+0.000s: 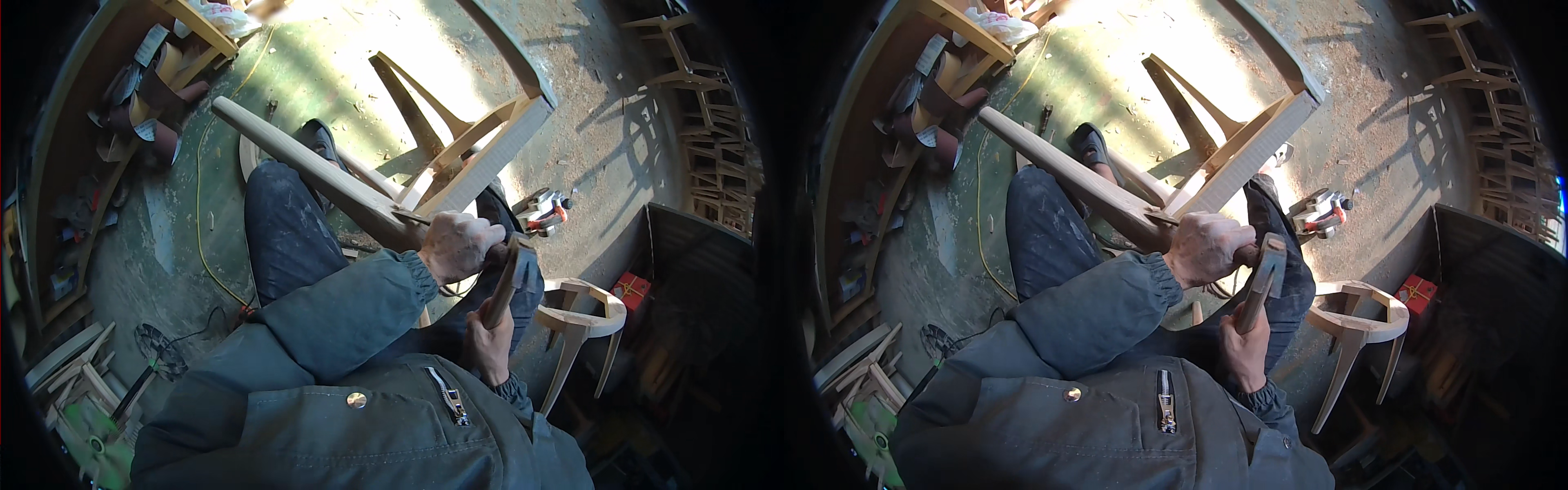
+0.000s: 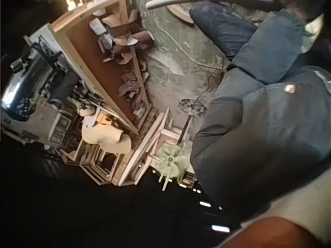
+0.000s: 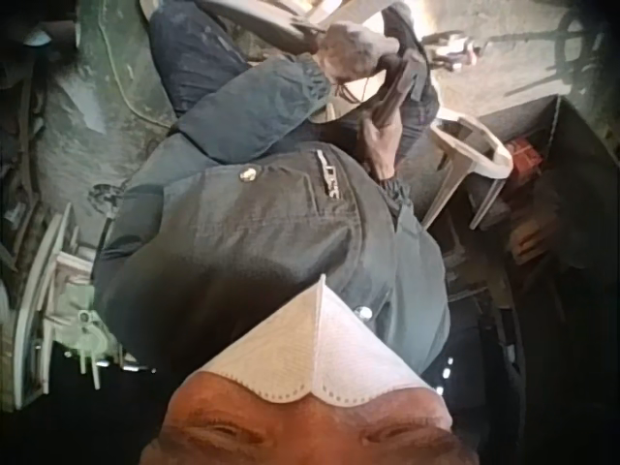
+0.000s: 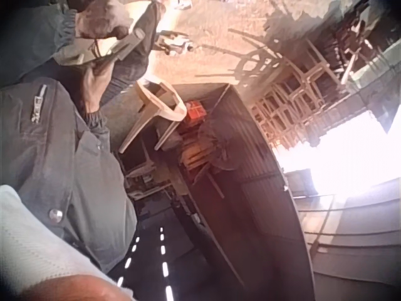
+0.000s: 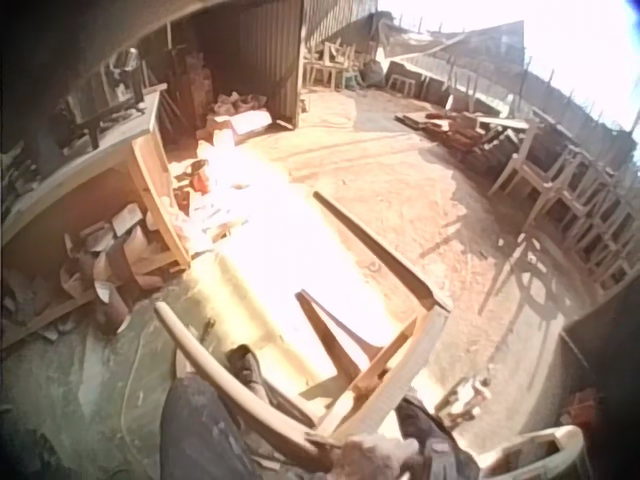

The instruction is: Assembling and refining a wooden chair frame using a hammer and chisel.

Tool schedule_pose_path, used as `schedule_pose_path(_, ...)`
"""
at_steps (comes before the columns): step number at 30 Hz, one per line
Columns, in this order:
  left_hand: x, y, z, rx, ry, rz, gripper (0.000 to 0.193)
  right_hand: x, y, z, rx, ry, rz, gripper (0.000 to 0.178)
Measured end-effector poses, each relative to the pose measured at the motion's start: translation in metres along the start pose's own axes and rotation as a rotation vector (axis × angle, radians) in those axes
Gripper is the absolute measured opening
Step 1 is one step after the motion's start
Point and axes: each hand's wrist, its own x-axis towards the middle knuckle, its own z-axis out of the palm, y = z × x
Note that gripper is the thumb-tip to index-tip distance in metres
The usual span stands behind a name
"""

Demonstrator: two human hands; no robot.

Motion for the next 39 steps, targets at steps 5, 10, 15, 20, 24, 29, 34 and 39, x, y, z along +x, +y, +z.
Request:
schedule_pose_path(5,-0.013,-0.005,-0.004,-0.042,-0.055,0.007,0.017,-0.007,-0.035,-0.017,0.324,0.025,0.342,0.018)
schedule_pose_path(10,-0.016,-0.028,-0.004,0.057,-0.003,0.039,0.028,0.012,-0.002,-0.004,-0.147,-0.092,-0.384,0.020)
schedule_pose_path(15,0.013,-0.028,-0.072,-0.273,0.644,-0.095,0.026,-0.016,-0.030,-0.001,0.556,0.009,0.291,0.023)
schedule_pose_path(20,0.007,-0.037,-0.149,-1.021,1.078,-0.498,0.023,-0.036,0.018,-0.001,0.812,-0.006,0.357,0.026)
schedule_pose_path(24,-0.063,-0.092,-0.127,-1.465,1.269,-0.771,0.022,-0.029,0.038,-0.003,1.063,-0.220,0.468,0.020)
schedule_pose_path(29,-0.096,-0.078,-0.119,-1.375,1.206,-1.139,0.029,-0.035,0.030,0.001,1.043,-0.331,0.350,0.017)
schedule_pose_path(34,-0.110,-0.090,-0.107,-1.237,1.176,-1.191,0.037,-0.048,0.025,0.005,0.942,-0.376,0.303,0.017)
schedule_pose_path(39,-0.126,-0.115,-0.093,-1.175,1.037,-1.301,0.027,-0.056,0.018,0.007,0.876,-0.346,0.310,0.017)
